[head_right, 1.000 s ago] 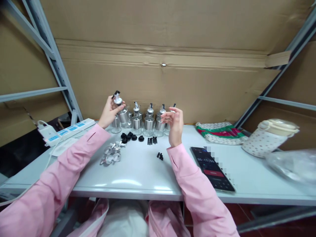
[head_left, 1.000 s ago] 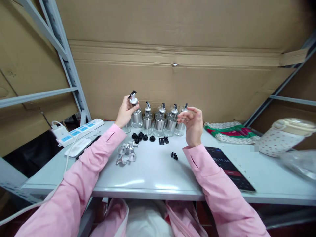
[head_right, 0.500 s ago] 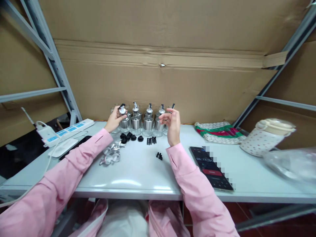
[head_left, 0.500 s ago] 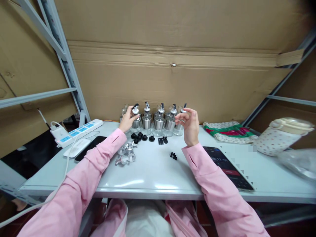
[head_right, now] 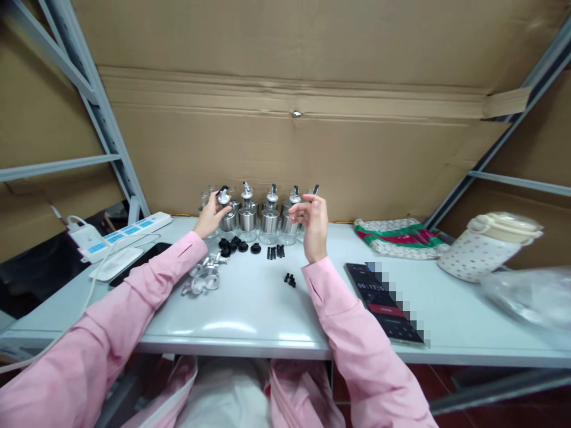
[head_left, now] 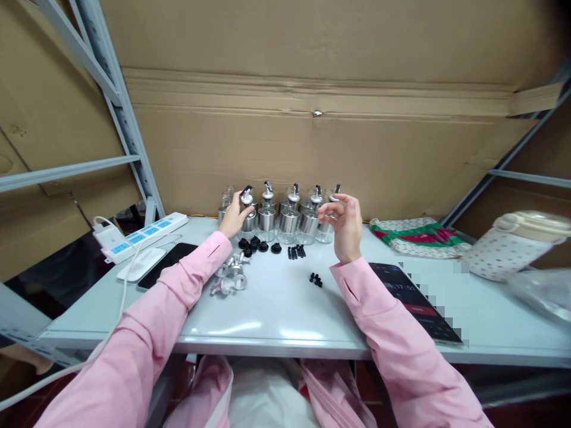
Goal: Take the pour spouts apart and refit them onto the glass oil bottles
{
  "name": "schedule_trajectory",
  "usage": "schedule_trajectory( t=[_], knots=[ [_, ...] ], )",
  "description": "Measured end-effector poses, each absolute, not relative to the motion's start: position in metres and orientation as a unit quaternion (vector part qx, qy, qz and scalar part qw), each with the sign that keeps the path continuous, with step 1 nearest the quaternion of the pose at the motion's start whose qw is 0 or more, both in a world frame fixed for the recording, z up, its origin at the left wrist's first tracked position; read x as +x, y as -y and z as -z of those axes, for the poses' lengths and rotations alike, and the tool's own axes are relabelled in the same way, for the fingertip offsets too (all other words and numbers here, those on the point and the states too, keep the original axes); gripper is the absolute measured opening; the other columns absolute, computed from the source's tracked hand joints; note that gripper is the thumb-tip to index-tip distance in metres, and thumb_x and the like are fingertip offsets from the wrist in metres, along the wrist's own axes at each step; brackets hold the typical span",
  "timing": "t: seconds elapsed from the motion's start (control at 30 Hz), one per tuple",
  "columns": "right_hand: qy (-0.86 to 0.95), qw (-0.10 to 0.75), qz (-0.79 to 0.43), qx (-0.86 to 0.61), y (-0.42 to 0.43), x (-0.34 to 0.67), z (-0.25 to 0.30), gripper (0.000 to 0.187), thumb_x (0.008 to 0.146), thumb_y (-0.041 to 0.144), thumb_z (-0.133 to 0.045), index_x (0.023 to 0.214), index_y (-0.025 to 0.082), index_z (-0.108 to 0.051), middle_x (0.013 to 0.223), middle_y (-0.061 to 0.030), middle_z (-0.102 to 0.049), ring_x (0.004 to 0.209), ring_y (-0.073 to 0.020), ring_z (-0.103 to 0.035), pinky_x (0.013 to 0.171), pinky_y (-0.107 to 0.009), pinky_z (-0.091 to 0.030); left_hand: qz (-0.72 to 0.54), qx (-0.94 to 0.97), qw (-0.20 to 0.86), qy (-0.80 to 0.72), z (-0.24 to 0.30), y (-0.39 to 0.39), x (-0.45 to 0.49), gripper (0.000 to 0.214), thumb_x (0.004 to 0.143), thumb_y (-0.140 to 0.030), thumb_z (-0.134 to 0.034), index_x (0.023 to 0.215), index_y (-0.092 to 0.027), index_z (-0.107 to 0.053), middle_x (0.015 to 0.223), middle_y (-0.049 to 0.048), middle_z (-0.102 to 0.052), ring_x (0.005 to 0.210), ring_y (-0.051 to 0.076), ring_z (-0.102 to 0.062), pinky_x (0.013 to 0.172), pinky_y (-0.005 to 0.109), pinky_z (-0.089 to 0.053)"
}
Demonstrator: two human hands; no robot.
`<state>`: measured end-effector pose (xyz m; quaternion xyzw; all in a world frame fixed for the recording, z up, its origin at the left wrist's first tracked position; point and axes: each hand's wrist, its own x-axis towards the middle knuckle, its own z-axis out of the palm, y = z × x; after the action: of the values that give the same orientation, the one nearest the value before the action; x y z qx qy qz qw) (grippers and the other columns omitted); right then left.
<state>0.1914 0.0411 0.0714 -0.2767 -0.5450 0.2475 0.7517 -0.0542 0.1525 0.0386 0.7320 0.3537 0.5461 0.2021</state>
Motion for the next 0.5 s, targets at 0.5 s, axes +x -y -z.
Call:
schedule_trajectory(
  t=[0.5],
  knots=[
    [0.601,0.696,-0.24,-0.309,-0.036,0.183,-0.067,0.023,0.077,0.042,-0.061,0.083,0.02,-0.056,0.062,0.0038,-0.06,0.054,-0.0094,-0.055,0.056,-0.024,-0.045,-0.525,0.743,0.17,-0.379,-0.038,-0.163,-0.058,0.057,0.073,-0.007,-0.049,0.128,-0.013,-0.034,0.123,0.0162,-0.051,0.104,0.021,-0.056,0.09,0.036,-0.045]
  ],
)
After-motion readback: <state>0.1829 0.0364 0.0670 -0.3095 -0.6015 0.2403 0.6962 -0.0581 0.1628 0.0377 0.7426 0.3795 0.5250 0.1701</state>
